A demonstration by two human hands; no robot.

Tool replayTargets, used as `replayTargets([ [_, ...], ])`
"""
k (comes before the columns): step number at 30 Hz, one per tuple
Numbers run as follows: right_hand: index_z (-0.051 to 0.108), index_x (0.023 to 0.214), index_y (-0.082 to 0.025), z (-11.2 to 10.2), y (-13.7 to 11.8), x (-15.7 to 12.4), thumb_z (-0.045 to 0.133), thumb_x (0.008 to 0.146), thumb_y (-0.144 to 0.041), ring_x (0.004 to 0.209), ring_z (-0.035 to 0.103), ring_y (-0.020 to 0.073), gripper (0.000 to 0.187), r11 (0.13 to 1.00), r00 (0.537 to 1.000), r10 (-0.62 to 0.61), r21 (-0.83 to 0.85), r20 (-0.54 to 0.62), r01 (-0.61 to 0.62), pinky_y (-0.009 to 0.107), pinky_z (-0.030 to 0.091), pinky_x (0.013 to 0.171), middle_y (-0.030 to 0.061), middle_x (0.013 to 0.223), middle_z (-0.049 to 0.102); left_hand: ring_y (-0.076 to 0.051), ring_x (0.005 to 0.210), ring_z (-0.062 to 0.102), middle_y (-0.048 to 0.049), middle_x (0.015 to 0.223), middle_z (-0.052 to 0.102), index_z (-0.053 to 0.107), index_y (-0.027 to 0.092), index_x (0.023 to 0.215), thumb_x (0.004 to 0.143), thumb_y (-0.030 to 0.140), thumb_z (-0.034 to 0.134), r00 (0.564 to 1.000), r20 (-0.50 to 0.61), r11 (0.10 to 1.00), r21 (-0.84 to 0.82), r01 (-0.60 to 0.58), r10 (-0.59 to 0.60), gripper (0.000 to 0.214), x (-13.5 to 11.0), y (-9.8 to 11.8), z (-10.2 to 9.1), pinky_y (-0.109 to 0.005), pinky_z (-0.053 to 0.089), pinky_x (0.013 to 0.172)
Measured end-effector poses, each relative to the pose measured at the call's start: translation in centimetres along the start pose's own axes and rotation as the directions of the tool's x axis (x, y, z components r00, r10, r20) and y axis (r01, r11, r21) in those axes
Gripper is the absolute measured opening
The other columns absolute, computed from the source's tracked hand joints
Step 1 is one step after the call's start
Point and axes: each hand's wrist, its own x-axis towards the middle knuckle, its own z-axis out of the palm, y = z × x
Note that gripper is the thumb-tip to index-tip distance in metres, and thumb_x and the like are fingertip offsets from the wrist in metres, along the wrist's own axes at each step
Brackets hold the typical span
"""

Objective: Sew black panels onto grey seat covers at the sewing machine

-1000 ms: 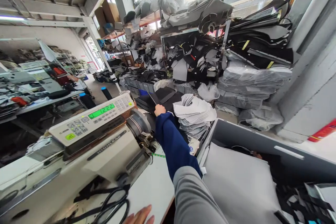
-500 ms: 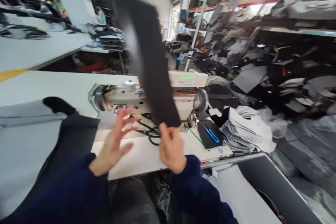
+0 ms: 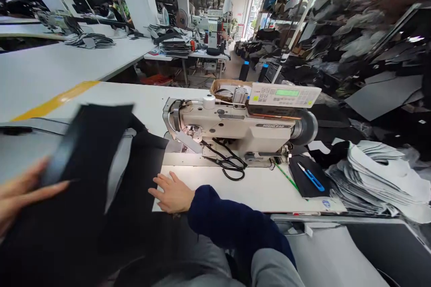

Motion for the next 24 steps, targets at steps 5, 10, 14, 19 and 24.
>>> replayTargets([
  [5, 0.056, 0.115, -0.007, 2.4, -0.6, 5.4, 0.061, 0.083, -0.031, 0.130, 0.036, 0.0369, 0.040, 0.995, 0.999, 0.015, -0.096, 0.036, -0.011, 0.053, 0.031, 0.105, 0.0211, 0.127, 0.048, -0.036, 0.135, 0.033, -0.0191, 0.152, 0.023, 0.037, 0.013, 0.140, 0.090, 0.045, 0.040, 0.877, 0.362, 0.859, 0.285, -0.425, 0.314, 0.060, 4.4, -3.3, 7.2, -0.051, 0.038, 0.104],
  [10, 0.060, 0.108, -0.008, 3.4, -2.9, 5.5, 0.047, 0.089, -0.022, 0.128, 0.038, 0.0419, 0.027, 0.988, 1.000, 0.028, -0.151, 0.010, -0.026, 0.062, 0.032, 0.101, 0.0195, 0.125, 0.050, -0.030, 0.137, 0.027, -0.0141, 0.149, 0.033, 0.042, 0.019, 0.137, 0.092, 0.035, 0.043, 0.769, 0.475, 0.640, 0.443, -0.628, 0.427, 0.048, 9.7, 1.4, 12.8, -0.056, 0.017, 0.112],
  [14, 0.060, 0.109, -0.009, 3.5, -3.9, 3.5, 0.051, 0.087, -0.022, 0.132, 0.032, 0.0435, 0.028, 0.995, 1.000, 0.026, -0.097, 0.013, -0.024, 0.062, 0.028, 0.105, 0.0207, 0.127, 0.049, -0.033, 0.126, 0.035, -0.0152, 0.142, 0.039, 0.041, 0.018, 0.138, 0.089, 0.040, 0.052, 0.734, 0.542, 0.607, 0.438, -0.663, 0.409, 0.055, 10.8, 3.5, 14.1, -0.047, 0.035, 0.098],
  [19, 0.060, 0.108, -0.010, 2.9, -3.6, 3.2, 0.061, 0.079, -0.022, 0.137, 0.026, 0.0401, 0.032, 0.995, 0.994, 0.096, 0.037, 0.049, -0.097, 0.054, 0.026, 0.110, 0.0220, 0.135, 0.043, -0.033, 0.119, 0.036, -0.0171, 0.137, 0.041, 0.040, 0.019, 0.137, 0.087, 0.049, 0.052, 0.762, 0.532, 0.618, 0.473, -0.629, 0.369, 0.059, 11.3, 3.5, 13.8, -0.045, 0.034, 0.092],
  [24, 0.059, 0.111, -0.013, 2.9, -3.6, 3.2, 0.060, 0.080, -0.016, 0.140, 0.023, 0.0371, 0.030, 0.972, 0.980, 0.193, 0.124, 0.051, -0.198, 0.052, 0.029, 0.109, 0.0229, 0.145, 0.034, -0.031, 0.105, 0.044, -0.0170, 0.113, 0.055, 0.051, 0.010, 0.122, 0.090, 0.040, 0.050, 0.757, 0.559, 0.585, 0.506, -0.634, 0.338, 0.044, 12.7, 3.3, 13.9, -0.046, 0.033, 0.091],
])
